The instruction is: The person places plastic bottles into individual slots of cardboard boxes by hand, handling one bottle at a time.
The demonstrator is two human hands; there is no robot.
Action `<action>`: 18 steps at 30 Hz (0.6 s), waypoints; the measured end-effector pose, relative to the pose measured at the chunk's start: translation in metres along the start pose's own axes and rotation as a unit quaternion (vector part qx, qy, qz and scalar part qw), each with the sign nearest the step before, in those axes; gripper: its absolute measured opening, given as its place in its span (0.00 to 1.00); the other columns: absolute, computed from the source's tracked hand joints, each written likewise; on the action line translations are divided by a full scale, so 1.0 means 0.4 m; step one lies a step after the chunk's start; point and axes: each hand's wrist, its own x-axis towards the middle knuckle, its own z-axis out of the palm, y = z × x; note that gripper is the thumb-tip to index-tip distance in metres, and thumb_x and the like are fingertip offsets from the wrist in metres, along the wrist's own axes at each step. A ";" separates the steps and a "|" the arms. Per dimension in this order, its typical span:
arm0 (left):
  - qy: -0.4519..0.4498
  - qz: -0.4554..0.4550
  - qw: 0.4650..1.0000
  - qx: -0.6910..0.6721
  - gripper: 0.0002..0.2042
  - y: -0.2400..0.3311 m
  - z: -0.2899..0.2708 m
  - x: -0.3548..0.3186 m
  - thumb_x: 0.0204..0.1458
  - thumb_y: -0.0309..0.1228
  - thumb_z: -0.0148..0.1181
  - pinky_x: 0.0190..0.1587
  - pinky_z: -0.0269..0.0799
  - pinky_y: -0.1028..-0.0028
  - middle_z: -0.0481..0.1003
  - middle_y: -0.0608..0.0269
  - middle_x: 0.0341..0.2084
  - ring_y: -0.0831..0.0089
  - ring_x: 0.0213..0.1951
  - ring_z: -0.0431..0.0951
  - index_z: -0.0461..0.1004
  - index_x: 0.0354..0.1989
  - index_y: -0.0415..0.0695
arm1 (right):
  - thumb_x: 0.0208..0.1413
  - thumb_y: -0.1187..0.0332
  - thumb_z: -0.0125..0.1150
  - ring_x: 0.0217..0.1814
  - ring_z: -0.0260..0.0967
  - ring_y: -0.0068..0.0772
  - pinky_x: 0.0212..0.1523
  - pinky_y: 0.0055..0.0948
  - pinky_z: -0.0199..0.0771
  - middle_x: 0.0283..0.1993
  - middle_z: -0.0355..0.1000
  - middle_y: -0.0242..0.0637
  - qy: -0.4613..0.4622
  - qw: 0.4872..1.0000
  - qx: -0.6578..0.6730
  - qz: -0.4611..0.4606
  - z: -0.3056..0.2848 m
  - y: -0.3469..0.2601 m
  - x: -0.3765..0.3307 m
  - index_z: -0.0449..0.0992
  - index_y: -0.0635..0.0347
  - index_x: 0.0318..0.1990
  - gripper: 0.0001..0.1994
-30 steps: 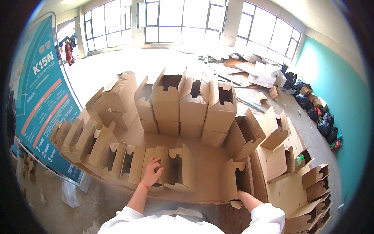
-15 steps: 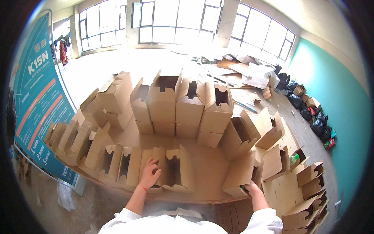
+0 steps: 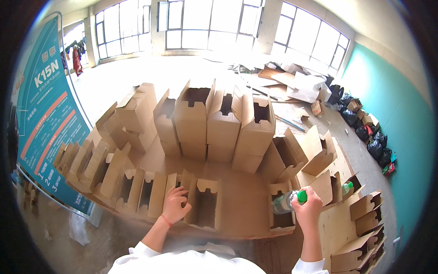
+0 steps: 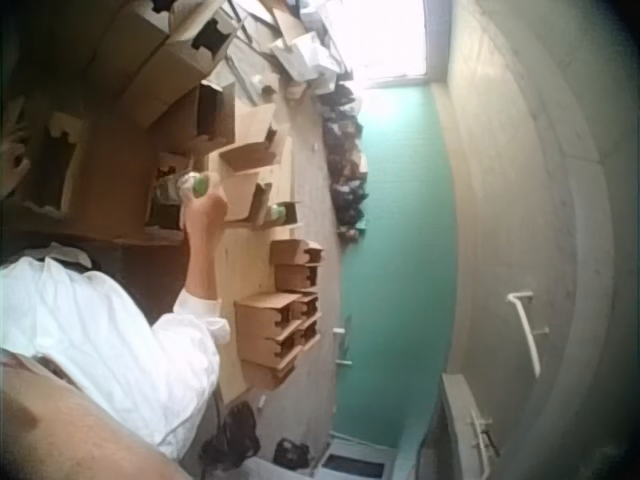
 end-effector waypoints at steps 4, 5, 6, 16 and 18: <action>-0.050 -0.027 0.996 0.067 0.10 0.044 -0.003 0.002 0.40 0.31 0.59 0.64 0.52 0.55 0.80 0.61 0.29 0.61 0.52 0.74 0.71 0.11 0.44 | 0.44 0.70 0.64 0.27 0.69 0.36 0.32 0.32 0.71 0.27 0.71 0.41 0.007 0.988 0.132 -0.081 -0.001 -0.157 -0.027 0.72 0.60 0.35 0.10; -0.051 -0.027 0.995 0.079 0.10 0.046 0.009 0.001 0.40 0.32 0.59 0.65 0.51 0.55 0.79 0.62 0.27 0.61 0.52 0.74 0.70 0.11 0.44 | 0.44 0.70 0.65 0.28 0.70 0.33 0.31 0.30 0.71 0.29 0.72 0.40 -0.006 0.983 0.159 -0.094 0.021 -0.168 -0.039 0.72 0.59 0.36 0.11; -0.049 -0.028 0.994 0.093 0.10 0.048 0.017 0.001 0.40 0.32 0.58 0.65 0.50 0.55 0.78 0.62 0.24 0.62 0.51 0.75 0.70 0.11 0.45 | 0.44 0.70 0.66 0.29 0.72 0.33 0.32 0.29 0.72 0.31 0.73 0.40 -0.031 0.973 0.194 -0.118 0.035 -0.201 -0.040 0.72 0.59 0.37 0.12; -0.044 -0.024 0.996 0.077 0.08 0.047 0.008 -0.020 0.43 0.32 0.58 0.65 0.48 0.53 0.77 0.61 0.25 0.61 0.50 0.74 0.74 0.16 0.45 | 0.41 0.69 0.66 0.31 0.69 0.38 0.35 0.34 0.70 0.28 0.67 0.37 -0.170 0.867 0.130 -0.449 0.356 -0.319 -0.131 0.72 0.59 0.34 0.12; -0.048 -0.024 0.996 0.066 0.07 0.039 0.013 -0.021 0.43 0.32 0.58 0.64 0.48 0.53 0.77 0.61 0.25 0.61 0.50 0.74 0.74 0.17 0.45 | 0.40 0.70 0.63 0.33 0.68 0.37 0.37 0.33 0.68 0.28 0.67 0.36 -0.179 0.852 0.056 -0.489 0.423 -0.288 -0.176 0.72 0.59 0.32 0.10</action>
